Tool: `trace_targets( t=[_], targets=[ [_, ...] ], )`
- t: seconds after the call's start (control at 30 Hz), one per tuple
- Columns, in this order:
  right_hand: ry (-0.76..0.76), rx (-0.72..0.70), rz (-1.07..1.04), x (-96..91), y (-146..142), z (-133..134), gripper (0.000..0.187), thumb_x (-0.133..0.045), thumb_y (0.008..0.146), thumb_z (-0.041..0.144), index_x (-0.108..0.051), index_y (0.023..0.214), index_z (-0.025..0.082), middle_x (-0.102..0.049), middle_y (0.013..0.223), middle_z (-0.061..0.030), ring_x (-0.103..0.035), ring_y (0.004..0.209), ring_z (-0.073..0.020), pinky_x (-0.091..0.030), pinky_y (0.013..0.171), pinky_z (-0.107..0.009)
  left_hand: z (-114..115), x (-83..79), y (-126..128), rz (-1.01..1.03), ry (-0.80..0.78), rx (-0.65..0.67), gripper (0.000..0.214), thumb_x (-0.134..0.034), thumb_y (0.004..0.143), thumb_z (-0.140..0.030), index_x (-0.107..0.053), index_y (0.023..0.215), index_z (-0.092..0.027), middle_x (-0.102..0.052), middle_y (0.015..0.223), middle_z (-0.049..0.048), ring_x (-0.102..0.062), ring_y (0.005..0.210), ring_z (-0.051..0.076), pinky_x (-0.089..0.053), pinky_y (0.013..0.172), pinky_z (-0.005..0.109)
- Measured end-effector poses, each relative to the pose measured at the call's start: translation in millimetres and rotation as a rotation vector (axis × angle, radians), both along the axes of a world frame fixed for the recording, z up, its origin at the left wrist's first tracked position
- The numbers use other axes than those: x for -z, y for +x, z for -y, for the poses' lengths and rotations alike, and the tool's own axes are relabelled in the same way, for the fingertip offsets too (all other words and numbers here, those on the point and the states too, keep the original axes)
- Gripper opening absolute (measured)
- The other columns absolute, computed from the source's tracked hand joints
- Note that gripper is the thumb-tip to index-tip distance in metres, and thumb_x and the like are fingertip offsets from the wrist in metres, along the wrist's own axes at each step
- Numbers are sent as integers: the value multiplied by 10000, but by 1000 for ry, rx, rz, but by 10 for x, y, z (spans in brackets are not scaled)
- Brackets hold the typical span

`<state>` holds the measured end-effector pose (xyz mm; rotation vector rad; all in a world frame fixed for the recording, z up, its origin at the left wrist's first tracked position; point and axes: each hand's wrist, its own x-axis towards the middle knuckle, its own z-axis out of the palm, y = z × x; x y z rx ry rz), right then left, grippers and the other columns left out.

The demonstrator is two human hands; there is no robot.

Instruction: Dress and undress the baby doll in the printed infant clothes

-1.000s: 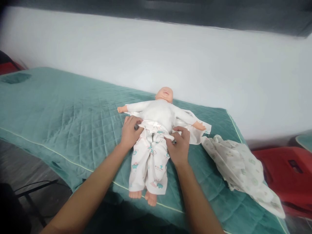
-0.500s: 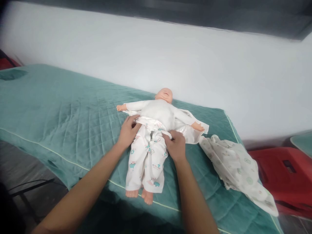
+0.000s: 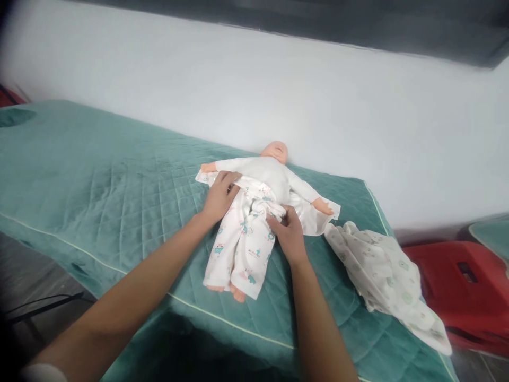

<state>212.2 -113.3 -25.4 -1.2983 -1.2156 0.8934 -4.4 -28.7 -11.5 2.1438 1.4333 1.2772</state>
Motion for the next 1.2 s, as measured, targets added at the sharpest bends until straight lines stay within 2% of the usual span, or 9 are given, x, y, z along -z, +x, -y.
trace_targets(
  t=[0.1,0.2,0.33,0.47,0.6,0.73,0.93,1.07,1.2],
  targets=[
    [-51,26,74,-11,-3,-9,434,-831,713,503,-625,972,222,-598,793,46,-514,729,-153,-420,657,-271,-23,-43,-9,-267,62,-22,347,-437,995,-218,-624,1286,-253,-578,1308,85,-636,1080,231,-528,791,323],
    [-90,69,149,-57,-27,-16,438,-825,691,532,-628,918,214,-586,741,49,-503,698,-156,-407,625,-274,-12,-40,-34,-345,112,-22,340,-429,989,-190,-632,1254,-253,-580,1303,84,-630,1084,229,-509,753,307],
    [-116,104,225,-114,-59,-26,413,-797,690,550,-646,846,199,-610,742,36,-513,703,-161,-399,626,-281,51,20,-89,-272,92,27,326,-433,966,-167,-625,1220,-239,-567,1320,79,-636,1061,216,-502,743,306],
    [-110,151,296,-116,-61,-45,384,-762,693,551,-641,778,196,-588,709,39,-486,682,-151,-380,635,-284,217,74,-179,-117,48,122,240,-447,937,-166,-619,1101,-204,-583,1278,79,-636,1006,191,-496,823,311],
    [-102,192,369,-92,-58,-69,360,-709,716,542,-596,688,201,-543,645,48,-466,661,-146,-349,630,-285,466,86,-288,-13,4,252,126,-473,915,-171,-594,937,-196,-624,1070,52,-611,946,180,-465,840,307],
    [-55,196,408,-107,-91,-54,396,-689,728,544,-508,609,213,-453,571,63,-410,615,-129,-303,594,-279,652,101,-349,12,-73,266,164,-475,955,-259,-547,819,-203,-577,873,18,-553,788,165,-426,755,308],
    [-15,185,387,-142,-191,137,437,-654,777,535,-447,569,210,-363,549,62,-347,597,-115,-277,561,-267,653,154,-348,42,-127,257,251,-533,963,-456,-565,940,-208,-575,924,14,-527,790,164,-418,737,305],
    [-24,106,369,-100,-274,330,443,-619,824,525,-455,575,198,-371,585,46,-360,614,-116,-287,557,-256,622,164,-347,66,-137,277,266,-570,944,-472,-557,940,-206,-572,934,13,-532,831,165,-423,760,301],
    [-31,82,378,-67,-302,401,439,-614,830,533,-486,587,191,-375,591,44,-357,616,-117,-292,555,-252,609,146,-341,123,-156,280,257,-597,926,-460,-551,921,-207,-580,923,9,-528,831,161,-430,766,293]
  ],
)
